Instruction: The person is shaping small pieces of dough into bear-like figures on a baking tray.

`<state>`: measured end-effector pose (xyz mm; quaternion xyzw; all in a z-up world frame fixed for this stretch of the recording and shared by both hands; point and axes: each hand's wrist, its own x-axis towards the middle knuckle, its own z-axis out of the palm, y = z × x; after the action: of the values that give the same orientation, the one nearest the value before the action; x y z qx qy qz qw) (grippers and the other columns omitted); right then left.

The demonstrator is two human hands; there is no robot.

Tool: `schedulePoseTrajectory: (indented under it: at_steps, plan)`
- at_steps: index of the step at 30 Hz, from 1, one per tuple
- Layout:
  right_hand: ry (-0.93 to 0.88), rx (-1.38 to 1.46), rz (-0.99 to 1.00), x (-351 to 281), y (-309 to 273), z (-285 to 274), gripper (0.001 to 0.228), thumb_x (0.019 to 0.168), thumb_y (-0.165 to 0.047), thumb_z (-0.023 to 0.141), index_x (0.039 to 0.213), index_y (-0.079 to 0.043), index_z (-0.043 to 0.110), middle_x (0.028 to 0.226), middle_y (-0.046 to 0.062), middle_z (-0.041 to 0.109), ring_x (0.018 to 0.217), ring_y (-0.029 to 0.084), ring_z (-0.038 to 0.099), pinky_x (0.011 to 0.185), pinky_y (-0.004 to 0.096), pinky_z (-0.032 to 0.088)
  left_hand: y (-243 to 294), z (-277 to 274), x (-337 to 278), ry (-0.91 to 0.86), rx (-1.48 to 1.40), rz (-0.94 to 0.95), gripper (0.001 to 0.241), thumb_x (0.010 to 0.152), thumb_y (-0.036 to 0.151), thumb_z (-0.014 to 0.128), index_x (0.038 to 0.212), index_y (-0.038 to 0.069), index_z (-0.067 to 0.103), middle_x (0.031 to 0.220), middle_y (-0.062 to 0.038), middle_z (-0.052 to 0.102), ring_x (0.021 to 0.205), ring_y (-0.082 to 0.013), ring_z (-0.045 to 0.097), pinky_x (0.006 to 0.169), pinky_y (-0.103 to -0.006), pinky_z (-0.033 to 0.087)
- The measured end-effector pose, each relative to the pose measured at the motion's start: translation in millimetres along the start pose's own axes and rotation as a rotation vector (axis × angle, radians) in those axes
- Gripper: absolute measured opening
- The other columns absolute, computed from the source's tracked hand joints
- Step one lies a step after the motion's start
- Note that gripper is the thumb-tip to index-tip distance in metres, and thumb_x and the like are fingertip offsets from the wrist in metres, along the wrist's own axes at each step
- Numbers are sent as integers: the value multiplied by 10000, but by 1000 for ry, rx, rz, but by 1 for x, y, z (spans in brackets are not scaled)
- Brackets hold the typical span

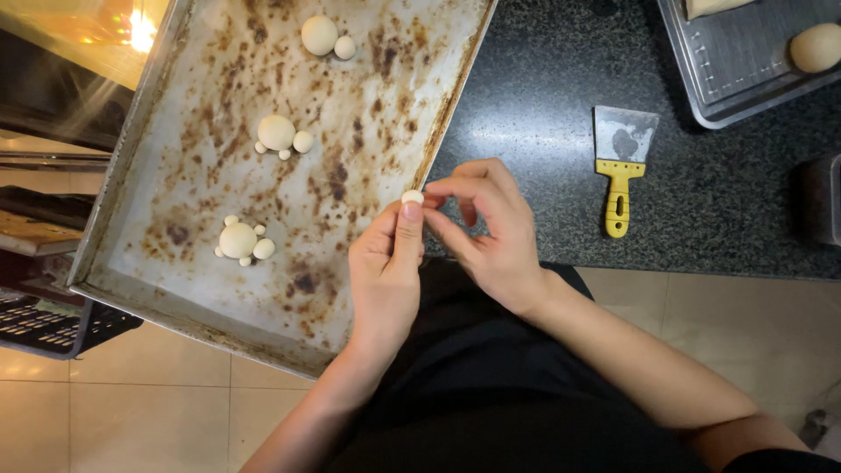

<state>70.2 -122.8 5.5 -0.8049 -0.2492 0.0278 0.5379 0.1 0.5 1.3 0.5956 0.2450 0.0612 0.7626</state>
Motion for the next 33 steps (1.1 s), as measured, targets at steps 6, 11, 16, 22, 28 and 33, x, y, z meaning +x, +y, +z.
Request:
schedulePoseTrajectory:
  at_steps: [6, 11, 16, 22, 28, 33]
  plan:
    - [36, -83, -128, -1, 2, -1, 194, 888, -80, 844, 1046, -130, 742, 1043, 14, 579, 843, 143, 551, 747, 277, 444, -4, -4, 0, -34, 32, -20, 323, 1096, 266, 547, 1144, 10, 738, 743, 81, 481, 680, -26, 381, 590, -203, 333]
    - [9, -275, -273, 1, -4, -4, 224, 872, -102, 850, 1065, -163, 755, 1086, 6, 611, 860, 180, 556, 832, 329, 436, -7, -5, 3, -4, 16, 98, 299, 1099, 205, 532, 1157, -23, 717, 953, 26, 667, 896, -44, 556, 826, -216, 471]
    - [-54, -309, -275, -4, -9, -2, 259, 893, -87, 828, 1139, -155, 783, 1134, 4, 649, 795, 131, 539, 823, 347, 435, -20, -15, 8, 68, 61, 196, 272, 1112, 168, 525, 1098, -34, 707, 1000, -9, 722, 960, -65, 614, 900, -237, 520]
    - [-66, -91, -66, -2, -9, -2, 224, 951, -102, 757, 1174, -122, 757, 1185, 27, 656, 942, 156, 589, 839, 271, 498, -6, -20, 4, 59, 266, 296, 193, 1098, 122, 566, 1066, -22, 690, 936, -50, 678, 843, -113, 593, 780, -250, 499]
    - [-223, 188, 74, 1, -3, 1, 267, 997, -117, 692, 1258, -60, 692, 1230, 73, 627, 1005, 143, 588, 913, 275, 503, 1, -28, 1, -52, 421, 398, 171, 1074, 100, 569, 1122, -38, 657, 1055, -124, 693, 919, -192, 664, 830, -266, 520]
    - [-313, 335, 165, -1, 5, -1, 195, 1052, -88, 628, 1228, -49, 703, 1241, 65, 663, 1183, 173, 630, 1049, 304, 494, 4, -47, 4, -302, 188, 319, 230, 1109, 115, 541, 1223, -50, 654, 1257, -114, 673, 1145, -188, 627, 1015, -284, 478]
